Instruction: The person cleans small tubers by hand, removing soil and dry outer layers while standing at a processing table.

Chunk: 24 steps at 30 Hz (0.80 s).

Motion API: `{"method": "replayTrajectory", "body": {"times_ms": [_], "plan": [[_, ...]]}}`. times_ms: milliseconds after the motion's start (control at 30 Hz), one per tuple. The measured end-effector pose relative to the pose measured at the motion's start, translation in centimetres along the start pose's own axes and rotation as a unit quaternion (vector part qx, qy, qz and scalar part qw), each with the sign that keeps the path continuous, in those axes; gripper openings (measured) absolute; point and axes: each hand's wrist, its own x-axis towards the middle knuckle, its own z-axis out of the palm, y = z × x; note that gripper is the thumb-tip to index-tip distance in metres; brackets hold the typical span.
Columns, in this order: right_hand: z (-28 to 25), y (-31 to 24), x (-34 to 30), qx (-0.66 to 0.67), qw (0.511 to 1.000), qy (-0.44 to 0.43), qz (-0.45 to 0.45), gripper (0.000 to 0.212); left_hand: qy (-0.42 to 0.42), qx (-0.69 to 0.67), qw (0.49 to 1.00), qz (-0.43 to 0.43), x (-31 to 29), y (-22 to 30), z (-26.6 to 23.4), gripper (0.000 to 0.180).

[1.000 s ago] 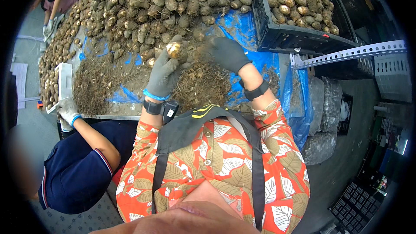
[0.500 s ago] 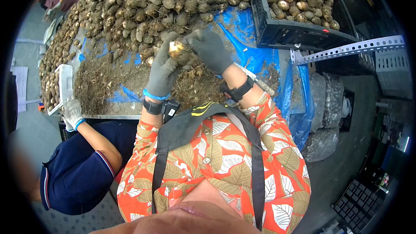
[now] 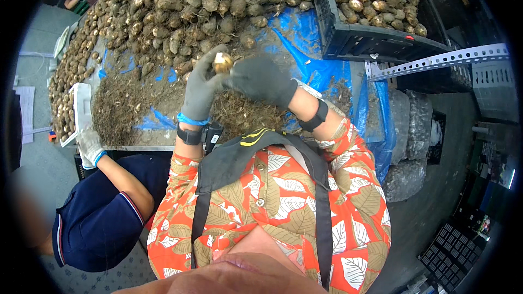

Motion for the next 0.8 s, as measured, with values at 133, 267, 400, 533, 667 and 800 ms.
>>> {"method": "replayTrajectory", "body": {"times_ms": [133,267,400,533,667,800], "plan": [[-0.4,0.6,-1.3,-0.003,0.997,-0.068,0.049,0.02,0.01,-0.137,0.99,-0.023,0.1,0.7,-0.5,0.071],[-4.0,-2.2,0.5,0.095,0.985,0.087,0.117,0.029,0.004,-0.178,0.984,0.0,0.5,-0.1,0.0,0.084],[-2.8,-1.9,1.1,0.068,0.982,0.175,0.0,0.027,-0.023,-0.274,0.96,-0.046,0.5,0.0,1.7,0.061],[-1.0,0.4,0.2,0.08,0.983,0.133,0.096,0.019,-0.058,-0.356,0.932,-0.047,0.2,-3.6,1.5,0.056],[-1.4,4.6,-1.7,0.04,0.988,0.119,0.095,0.023,-0.052,-0.354,0.934,-0.011,0.7,-3.3,1.9,0.058],[-1.1,1.8,-1.7,0.148,0.973,0.15,0.094,0.031,-0.06,-0.34,0.937,-0.051,1.1,-2.2,3.0,0.065]]}}
